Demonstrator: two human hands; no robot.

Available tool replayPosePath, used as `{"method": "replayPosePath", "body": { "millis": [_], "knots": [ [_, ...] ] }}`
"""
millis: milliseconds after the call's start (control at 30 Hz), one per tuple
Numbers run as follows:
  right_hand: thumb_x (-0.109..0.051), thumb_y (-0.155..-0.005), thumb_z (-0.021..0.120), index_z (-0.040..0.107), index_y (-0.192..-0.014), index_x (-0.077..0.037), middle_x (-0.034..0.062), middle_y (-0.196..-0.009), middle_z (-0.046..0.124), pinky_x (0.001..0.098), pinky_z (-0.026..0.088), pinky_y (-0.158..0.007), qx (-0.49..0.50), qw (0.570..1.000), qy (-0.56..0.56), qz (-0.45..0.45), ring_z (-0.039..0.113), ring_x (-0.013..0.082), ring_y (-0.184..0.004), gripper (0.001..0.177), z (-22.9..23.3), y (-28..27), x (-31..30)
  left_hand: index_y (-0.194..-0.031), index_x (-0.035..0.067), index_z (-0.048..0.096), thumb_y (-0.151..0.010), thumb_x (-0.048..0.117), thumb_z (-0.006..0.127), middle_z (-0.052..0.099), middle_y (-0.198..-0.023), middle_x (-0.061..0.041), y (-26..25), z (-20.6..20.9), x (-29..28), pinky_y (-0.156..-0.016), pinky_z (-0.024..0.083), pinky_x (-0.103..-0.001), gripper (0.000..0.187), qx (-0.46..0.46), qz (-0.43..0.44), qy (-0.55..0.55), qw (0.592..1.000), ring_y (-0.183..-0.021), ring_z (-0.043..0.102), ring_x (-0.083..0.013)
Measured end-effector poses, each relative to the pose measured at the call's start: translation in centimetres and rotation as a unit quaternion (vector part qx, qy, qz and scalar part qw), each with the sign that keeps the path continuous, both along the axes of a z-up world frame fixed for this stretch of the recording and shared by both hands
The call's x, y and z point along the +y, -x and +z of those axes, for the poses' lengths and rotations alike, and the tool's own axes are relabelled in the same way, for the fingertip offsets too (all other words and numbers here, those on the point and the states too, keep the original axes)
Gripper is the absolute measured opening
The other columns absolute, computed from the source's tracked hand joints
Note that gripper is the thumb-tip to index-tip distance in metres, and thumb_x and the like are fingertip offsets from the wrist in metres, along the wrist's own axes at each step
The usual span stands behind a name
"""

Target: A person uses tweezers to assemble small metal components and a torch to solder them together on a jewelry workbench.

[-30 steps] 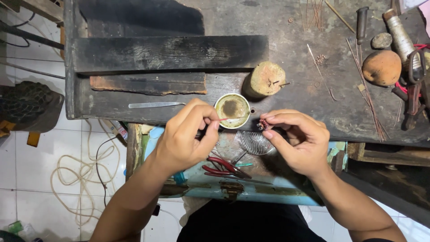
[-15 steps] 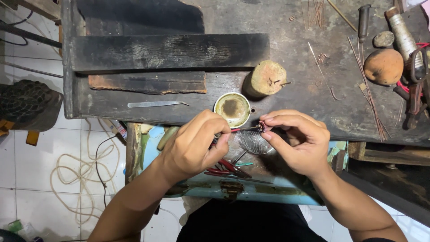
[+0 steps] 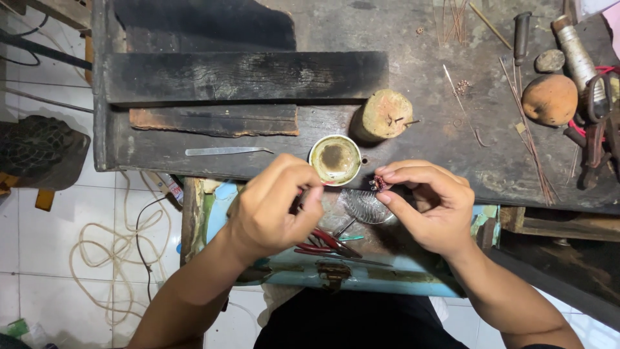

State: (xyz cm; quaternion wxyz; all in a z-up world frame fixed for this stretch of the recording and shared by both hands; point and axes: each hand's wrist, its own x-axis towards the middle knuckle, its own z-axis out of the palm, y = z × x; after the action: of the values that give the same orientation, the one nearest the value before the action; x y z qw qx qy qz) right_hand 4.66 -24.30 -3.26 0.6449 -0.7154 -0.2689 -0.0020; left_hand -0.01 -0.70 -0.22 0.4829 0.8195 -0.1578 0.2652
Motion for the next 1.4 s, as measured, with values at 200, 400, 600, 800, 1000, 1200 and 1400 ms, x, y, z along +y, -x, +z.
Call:
{"method": "replayPosePath", "body": {
  "millis": [200,400,600,800,1000,1200,1400],
  "knots": [
    [0.008,-0.082,0.08,0.07,-0.101,0.013,0.026,-0.097,0.073,0.0335,0.064,-0.074,0.023,0.999,-0.029,-0.013,0.075,0.0261,-0.086,0.021,-0.3,0.1,-0.5,-0.088,0.003,0.062,-0.089,-0.001,0.066,0.056,-0.071,-0.01,-0.5,-0.1,1.2,-0.06,0.056,-0.037,0.005,0.091,0.044,-0.055,0.993,-0.063,0.065,-0.0313],
    [0.003,-0.079,0.083,0.072,-0.1,0.01,0.0253,-0.101,0.074,0.034,0.065,-0.078,0.016,0.998,-0.054,-0.032,0.075,0.0263,-0.09,0.024,1.3,0.0,-0.2,-0.089,0.005,0.063,-0.088,0.004,0.069,0.059,-0.071,-0.012,-0.6,0.3,1.2,-0.059,0.055,-0.041,0.007,0.132,0.026,-0.041,0.99,-0.064,0.066,-0.0333],
    [0.009,-0.087,0.073,0.066,-0.097,0.011,0.0252,-0.099,0.069,0.0342,0.066,-0.08,0.018,0.99,-0.138,-0.037,0.077,0.0276,-0.09,0.013,3.2,-0.9,-0.5,-0.096,0.007,0.065,-0.084,0.02,0.08,0.062,-0.073,-0.012,-0.5,-0.1,1.2,-0.058,0.056,-0.04,0.023,0.11,0.054,-0.069,0.99,-0.064,0.068,-0.034],
    [0.012,-0.085,0.075,0.065,-0.093,0.011,0.0255,-0.095,0.071,0.036,0.065,-0.077,-0.04,0.988,-0.141,-0.044,0.076,0.0288,-0.088,0.013,4.7,-2.5,-0.2,-0.098,0.008,0.067,-0.088,0.024,0.079,0.059,-0.071,-0.008,-0.5,-0.6,1.3,-0.058,0.057,-0.036,0.023,0.06,0.111,-0.07,0.99,-0.063,0.067,-0.0307],
    [0.013,-0.087,0.071,0.065,-0.097,0.01,0.0256,-0.099,0.068,0.0371,0.066,-0.08,-0.073,0.98,-0.178,-0.055,0.079,0.0321,-0.09,0.013,7.7,-3.4,1.5,-0.097,0.008,0.069,-0.087,0.019,0.078,0.059,-0.07,-0.008,-0.7,-0.7,1.2,-0.055,0.057,-0.034,0.018,0.035,0.101,-0.053,0.993,-0.06,0.066,-0.0303],
    [0.015,-0.09,0.064,0.061,-0.113,-0.002,0.0137,-0.124,0.062,0.0292,0.064,-0.096,-0.008,0.981,-0.195,-0.013,0.074,0.0222,-0.103,0.028,8.6,-2.5,1.6,-0.099,0.0,0.065,-0.081,0.004,0.077,0.063,-0.084,-0.007,-0.2,0.2,0.9,-0.057,0.05,-0.029,0.022,0.06,0.084,-0.028,0.994,-0.064,0.056,-0.0176],
    [0.013,-0.091,0.066,0.061,-0.112,-0.002,0.0117,-0.123,0.062,0.0269,0.065,-0.095,-0.032,0.981,-0.188,-0.033,0.074,0.0212,-0.103,0.026,8.7,-2.5,2.0,-0.099,-0.001,0.065,-0.081,0.003,0.076,0.064,-0.084,-0.008,-0.2,0.4,1.1,-0.058,0.05,-0.028,0.021,0.055,0.081,-0.02,0.995,-0.065,0.056,-0.0171]
  ]
}}
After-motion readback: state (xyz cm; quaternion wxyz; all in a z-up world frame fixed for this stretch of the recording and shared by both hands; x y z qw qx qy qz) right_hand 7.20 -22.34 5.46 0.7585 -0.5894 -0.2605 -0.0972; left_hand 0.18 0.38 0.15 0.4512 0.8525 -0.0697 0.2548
